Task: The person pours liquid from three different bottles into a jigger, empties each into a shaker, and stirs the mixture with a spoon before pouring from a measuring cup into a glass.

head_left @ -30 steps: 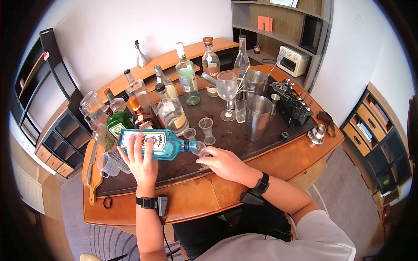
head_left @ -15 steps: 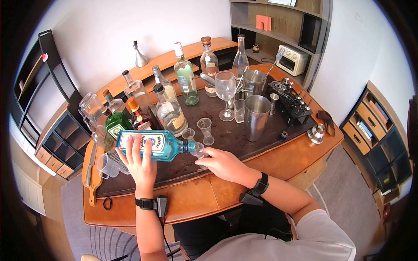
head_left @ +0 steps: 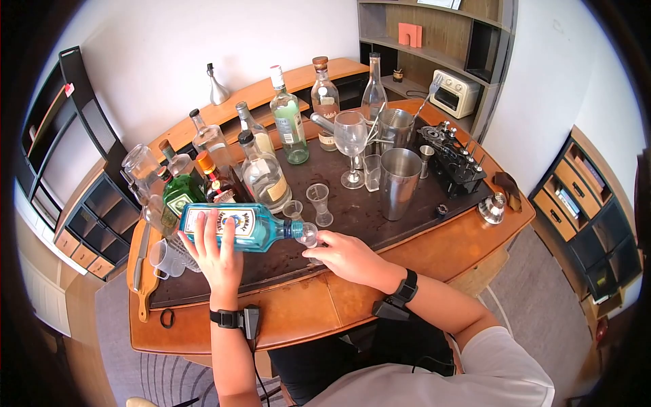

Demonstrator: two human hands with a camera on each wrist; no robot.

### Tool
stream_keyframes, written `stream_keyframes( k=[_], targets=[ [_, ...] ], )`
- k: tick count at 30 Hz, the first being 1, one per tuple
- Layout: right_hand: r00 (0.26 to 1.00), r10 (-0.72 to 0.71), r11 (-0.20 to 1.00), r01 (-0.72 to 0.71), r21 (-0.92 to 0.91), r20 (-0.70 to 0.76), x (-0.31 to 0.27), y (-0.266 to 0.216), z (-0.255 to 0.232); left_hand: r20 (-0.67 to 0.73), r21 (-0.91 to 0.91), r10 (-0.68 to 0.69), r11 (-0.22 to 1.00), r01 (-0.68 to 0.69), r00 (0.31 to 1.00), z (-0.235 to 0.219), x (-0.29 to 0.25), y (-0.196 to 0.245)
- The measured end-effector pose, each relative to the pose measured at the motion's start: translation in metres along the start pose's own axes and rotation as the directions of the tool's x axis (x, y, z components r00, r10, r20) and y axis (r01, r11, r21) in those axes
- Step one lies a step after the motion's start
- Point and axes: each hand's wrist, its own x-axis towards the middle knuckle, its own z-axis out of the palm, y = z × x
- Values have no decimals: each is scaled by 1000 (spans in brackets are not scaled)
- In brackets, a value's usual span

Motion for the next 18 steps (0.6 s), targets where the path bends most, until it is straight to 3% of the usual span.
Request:
stream_keyframes(
  k=[18],
  targets=[
    [1000,-2,1000,2,12,-4,1,-1,0,-4,6,-2,1000,2,1000,0,0,-1]
  ],
)
